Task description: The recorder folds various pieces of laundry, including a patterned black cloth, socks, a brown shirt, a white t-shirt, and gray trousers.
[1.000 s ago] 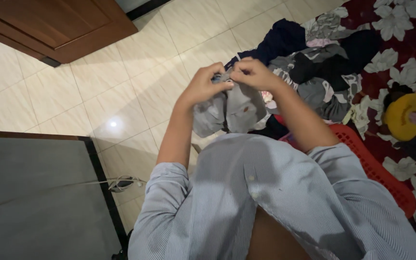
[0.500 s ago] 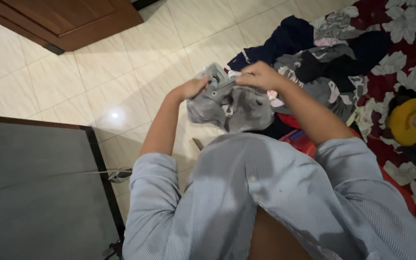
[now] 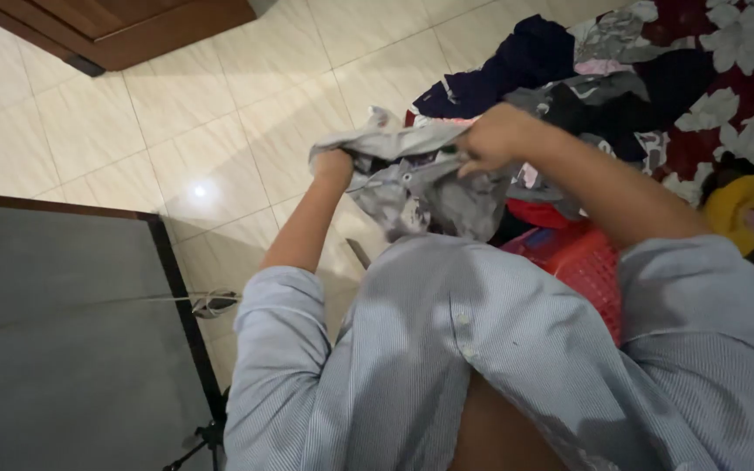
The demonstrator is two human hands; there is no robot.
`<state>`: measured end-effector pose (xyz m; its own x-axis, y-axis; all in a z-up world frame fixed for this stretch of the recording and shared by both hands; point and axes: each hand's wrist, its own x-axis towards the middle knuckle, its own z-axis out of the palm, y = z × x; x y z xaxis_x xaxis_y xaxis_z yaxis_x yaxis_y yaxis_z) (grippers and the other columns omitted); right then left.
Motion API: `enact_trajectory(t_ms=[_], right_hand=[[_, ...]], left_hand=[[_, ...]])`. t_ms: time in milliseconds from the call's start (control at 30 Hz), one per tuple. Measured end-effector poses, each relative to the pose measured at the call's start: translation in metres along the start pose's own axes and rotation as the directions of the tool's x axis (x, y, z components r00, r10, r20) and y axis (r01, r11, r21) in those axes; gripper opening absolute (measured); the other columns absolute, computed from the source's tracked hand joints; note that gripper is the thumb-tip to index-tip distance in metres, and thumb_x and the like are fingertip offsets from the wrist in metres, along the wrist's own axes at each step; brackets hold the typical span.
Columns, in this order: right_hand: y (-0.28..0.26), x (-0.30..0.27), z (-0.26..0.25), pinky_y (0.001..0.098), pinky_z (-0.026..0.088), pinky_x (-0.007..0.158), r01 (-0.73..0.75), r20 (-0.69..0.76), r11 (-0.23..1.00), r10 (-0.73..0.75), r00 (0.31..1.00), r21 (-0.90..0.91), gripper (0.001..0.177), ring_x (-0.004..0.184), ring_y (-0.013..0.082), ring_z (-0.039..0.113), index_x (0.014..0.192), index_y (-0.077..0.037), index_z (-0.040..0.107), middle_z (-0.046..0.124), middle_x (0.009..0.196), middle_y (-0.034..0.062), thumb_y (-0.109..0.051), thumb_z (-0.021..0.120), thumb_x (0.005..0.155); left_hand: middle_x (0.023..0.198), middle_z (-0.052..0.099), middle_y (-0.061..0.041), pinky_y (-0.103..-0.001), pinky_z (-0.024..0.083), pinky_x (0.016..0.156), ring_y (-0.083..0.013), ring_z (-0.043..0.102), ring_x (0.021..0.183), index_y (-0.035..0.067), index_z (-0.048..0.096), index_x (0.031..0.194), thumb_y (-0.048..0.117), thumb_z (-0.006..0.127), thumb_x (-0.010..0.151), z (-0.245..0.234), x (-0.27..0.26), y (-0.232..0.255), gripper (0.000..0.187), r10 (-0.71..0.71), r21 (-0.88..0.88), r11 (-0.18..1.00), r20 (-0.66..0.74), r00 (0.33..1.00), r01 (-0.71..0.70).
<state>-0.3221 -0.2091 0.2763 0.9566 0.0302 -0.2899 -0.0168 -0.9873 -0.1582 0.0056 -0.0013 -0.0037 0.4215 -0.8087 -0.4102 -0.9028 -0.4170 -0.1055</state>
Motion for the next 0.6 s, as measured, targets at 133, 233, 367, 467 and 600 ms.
enact_trajectory(t_ms=[133,233,367,467,600], right_hand=[[0.088,0.036,0.086,0.0460,0.060,0.078,-0.260,0.192,0.949,0.292,0.937,-0.179,0.048,0.100,0.0322,0.074,0.126,-0.026,0.072,0.076,0.111,0.0095,-0.046,0.071,0.083],[0.138,0.060,0.152,0.0485,0.054,0.089,-0.400,-0.012,0.897,0.405,0.914,-0.188,0.033,0.110,0.0344,0.070,0.121,-0.022,0.076,0.066,0.134,0.0130,-0.034,0.063,0.093],[0.162,0.067,0.179,0.0462,0.034,0.109,-0.448,-0.366,0.848,0.336,0.868,-0.284,0.034,0.122,0.0299,0.060,0.122,-0.021,0.075,0.056,0.151,0.0087,-0.024,0.055,0.094],[0.155,0.046,0.152,0.0470,0.025,0.123,-0.430,-0.393,0.775,0.255,0.883,-0.464,0.028,0.130,0.0213,0.057,0.117,-0.023,0.075,0.060,0.142,0.0027,-0.026,0.055,0.098],[0.145,0.021,0.147,0.0557,0.026,0.126,-0.357,-0.352,0.749,0.177,0.919,-0.558,0.018,0.127,0.0147,0.056,0.106,-0.024,0.074,0.066,0.114,-0.0054,-0.026,0.057,0.101]], left_hand=[[0.106,0.074,-0.016,-0.040,0.056,0.091,-0.0317,0.071,0.103,0.003,0.079,0.097,0.035,0.082,0.069,-0.047,-0.055,0.059,0.042,0.268,0.210,0.922,0.257,0.929,-0.325],[0.095,0.077,-0.016,-0.050,0.030,0.134,-0.0318,0.073,0.097,0.000,0.079,0.102,0.009,0.055,0.098,-0.017,-0.081,0.107,0.026,0.616,0.408,0.661,0.184,0.766,-0.629],[0.096,0.068,-0.028,-0.051,0.043,0.094,-0.0457,0.065,0.094,0.000,0.045,0.143,0.005,0.053,0.084,-0.028,-0.113,0.157,0.059,0.277,-0.687,0.668,-0.127,0.952,-0.286],[0.102,0.069,-0.025,-0.048,0.047,0.092,-0.0420,0.066,0.102,0.006,0.048,0.138,0.012,0.056,0.088,0.019,-0.083,0.142,0.051,0.048,-0.751,0.652,-0.100,0.994,-0.107],[0.116,0.077,-0.008,-0.058,0.021,0.135,-0.0274,0.069,0.120,0.016,0.077,0.122,0.022,0.053,0.109,0.041,-0.040,0.052,0.028,0.257,0.404,0.877,0.059,0.965,-0.258]])
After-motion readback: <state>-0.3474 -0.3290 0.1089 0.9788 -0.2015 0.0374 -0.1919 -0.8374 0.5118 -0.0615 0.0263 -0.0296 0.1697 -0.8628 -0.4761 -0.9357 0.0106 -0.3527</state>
